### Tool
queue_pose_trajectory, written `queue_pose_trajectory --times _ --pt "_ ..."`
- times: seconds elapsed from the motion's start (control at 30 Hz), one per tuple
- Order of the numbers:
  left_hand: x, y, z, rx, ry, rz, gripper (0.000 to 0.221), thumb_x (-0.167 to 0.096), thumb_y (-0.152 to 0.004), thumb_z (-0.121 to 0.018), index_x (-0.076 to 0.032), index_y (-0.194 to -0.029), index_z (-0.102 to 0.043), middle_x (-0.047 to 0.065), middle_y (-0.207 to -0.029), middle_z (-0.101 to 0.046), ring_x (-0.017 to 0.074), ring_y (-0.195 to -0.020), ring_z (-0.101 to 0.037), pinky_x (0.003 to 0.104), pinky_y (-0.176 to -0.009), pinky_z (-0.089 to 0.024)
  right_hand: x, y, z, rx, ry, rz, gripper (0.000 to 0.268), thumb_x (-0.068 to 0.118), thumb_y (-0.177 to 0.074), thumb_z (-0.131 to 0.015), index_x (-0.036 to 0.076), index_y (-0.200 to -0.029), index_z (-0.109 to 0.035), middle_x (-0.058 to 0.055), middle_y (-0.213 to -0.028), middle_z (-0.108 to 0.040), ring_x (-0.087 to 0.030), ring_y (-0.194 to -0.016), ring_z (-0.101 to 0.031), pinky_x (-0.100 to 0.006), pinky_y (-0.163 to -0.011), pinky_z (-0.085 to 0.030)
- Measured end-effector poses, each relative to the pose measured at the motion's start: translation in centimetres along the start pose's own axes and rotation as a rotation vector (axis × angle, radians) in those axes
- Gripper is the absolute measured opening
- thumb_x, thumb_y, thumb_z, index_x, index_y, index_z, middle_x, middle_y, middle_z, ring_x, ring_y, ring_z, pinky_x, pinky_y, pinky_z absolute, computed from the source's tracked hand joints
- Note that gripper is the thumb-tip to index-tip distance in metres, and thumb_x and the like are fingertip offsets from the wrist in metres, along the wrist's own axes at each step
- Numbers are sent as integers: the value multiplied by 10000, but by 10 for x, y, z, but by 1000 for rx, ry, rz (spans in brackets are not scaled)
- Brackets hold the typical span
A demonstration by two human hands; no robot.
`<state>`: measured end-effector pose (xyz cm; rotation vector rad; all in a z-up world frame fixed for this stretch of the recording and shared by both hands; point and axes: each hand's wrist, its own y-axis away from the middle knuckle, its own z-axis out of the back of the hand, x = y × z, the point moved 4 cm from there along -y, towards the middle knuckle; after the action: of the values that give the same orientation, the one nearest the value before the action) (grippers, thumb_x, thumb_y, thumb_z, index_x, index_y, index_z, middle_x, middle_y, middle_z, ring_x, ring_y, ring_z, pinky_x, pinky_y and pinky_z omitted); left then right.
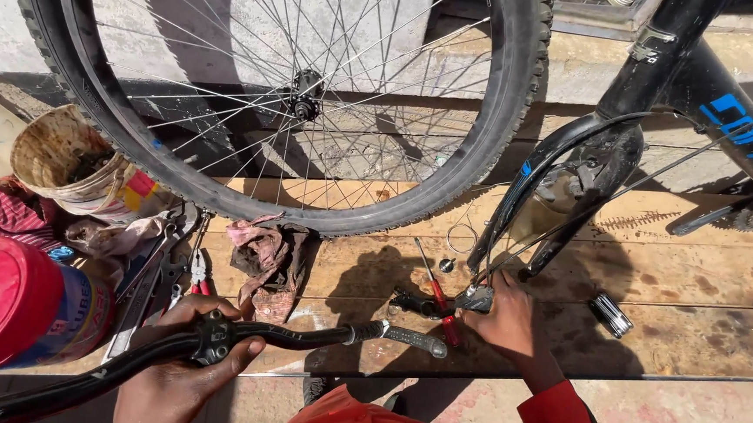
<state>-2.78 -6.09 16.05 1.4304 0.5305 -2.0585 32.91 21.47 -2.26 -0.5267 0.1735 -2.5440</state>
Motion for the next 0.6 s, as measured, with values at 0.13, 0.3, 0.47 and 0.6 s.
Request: queue_pose_trajectory --times 0.13,0.3,0.47,0.6 --pt "-41 -2 1 72 -296 93 262 -257 -607 -938 -148 -775 -769 12 -562 -675 120 -543 -536 276 -554 -425 7 21 43 -11 -155 -125 482 269 -603 -847 143 -874 -468 -23 -833 -490 -189 -566 -367 -328 -501 -317" --pt "-42 -21 -7 126 -671 43 304 -466 -570 -829 -330 -824 -732 -68 -628 -756 111 -647 -721 273 -659 -502 -34 47 42 177 30 -364 704 335 -706 -779 184 -1315 -459 -92 -1033 -585 -297 -883 -608 -437 -655 -485" --pt "-57 -29 -28 186 -889 10 292 -517 -623 -770 -434 -895 -704 -123 -648 -761 98 -643 -719 273 -645 -528 -38 53 60 163 -211 -362 676 155 -725 -713 186 -1359 -479 -101 -1284 -569 -283 -998 -637 -393 -706 -549" --pt "-46 -40 -41 283 -978 44 309 -529 -655 -707 -463 -956 -675 -145 -812 -786 152 -887 -727 296 -755 -525 -34 57 74 132 -225 -464 515 54 -737 -664 155 -1218 -512 -29 -896 -553 -217 -719 -555 -392 -606 -442"
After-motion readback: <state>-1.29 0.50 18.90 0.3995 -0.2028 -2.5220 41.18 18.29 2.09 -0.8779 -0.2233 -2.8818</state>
